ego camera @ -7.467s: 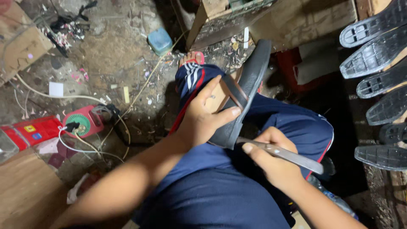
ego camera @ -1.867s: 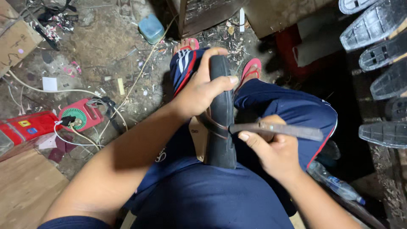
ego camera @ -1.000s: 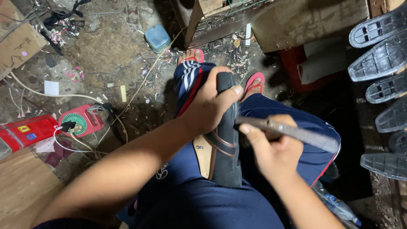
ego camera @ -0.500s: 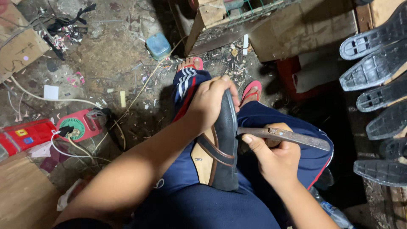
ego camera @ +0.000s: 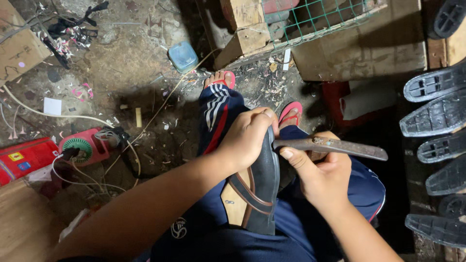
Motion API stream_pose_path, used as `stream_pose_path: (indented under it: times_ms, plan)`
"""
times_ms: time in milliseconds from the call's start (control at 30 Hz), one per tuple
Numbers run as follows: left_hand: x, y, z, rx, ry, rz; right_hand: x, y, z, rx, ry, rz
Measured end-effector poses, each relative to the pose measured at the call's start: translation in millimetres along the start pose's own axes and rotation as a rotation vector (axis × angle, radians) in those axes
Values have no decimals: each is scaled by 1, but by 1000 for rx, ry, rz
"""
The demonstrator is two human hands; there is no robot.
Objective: The person sits on the floor holding a sandal with a rubber sole and uses a metal tool to press and trim the sole edge against the upper. They then dip a thin stick into a red glue can and apply adhesive along the sole seam of the sandal.
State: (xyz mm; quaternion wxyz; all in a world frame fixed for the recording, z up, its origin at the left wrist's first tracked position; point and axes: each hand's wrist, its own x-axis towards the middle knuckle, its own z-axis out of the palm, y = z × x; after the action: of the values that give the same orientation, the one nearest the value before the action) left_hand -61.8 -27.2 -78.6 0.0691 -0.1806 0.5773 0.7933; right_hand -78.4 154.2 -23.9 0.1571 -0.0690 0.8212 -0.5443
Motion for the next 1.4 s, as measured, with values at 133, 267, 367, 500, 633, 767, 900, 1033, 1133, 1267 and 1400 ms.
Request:
stream_pose_path:
  times_ms: [133,267,367,500,633,767,900,1033,1133,1267,1400]
  plan:
    - [-1,-3,0,-9,6,-22,15,-7,4,29,-19,21]
    - [-1,-4,3,-169,-24,-217,46,-25,0,-169,-166,128]
    - [-4,4,7,-195,-56,-241,66,-37,-6,-220,-325,256]
    - [-28,30,8,-81,-49,-133,55,-39,-15,-57,-312,102]
    - [-79,67,18,213,-140,43,4,-42,-42,96,-207,239]
    - [-108,108,33,325,-309,122,-52,-66,-76,297,-100,3]
    - [-126,128,56,588,-278,528,-99,-95,-84,340,-67,-394]
    - [-126,122,57,709,-259,827,-118,-94,-62,-8,66,-701]
    - [-129,109,53,737,-286,850,-131,-94,-74,-193,12,-563]
    - [-134,102,51,741,-313,881,-137,-94,-92,33,102,-409]
    - [-140,98,59,770,-248,941,-129,-83,-90,84,107,-311]
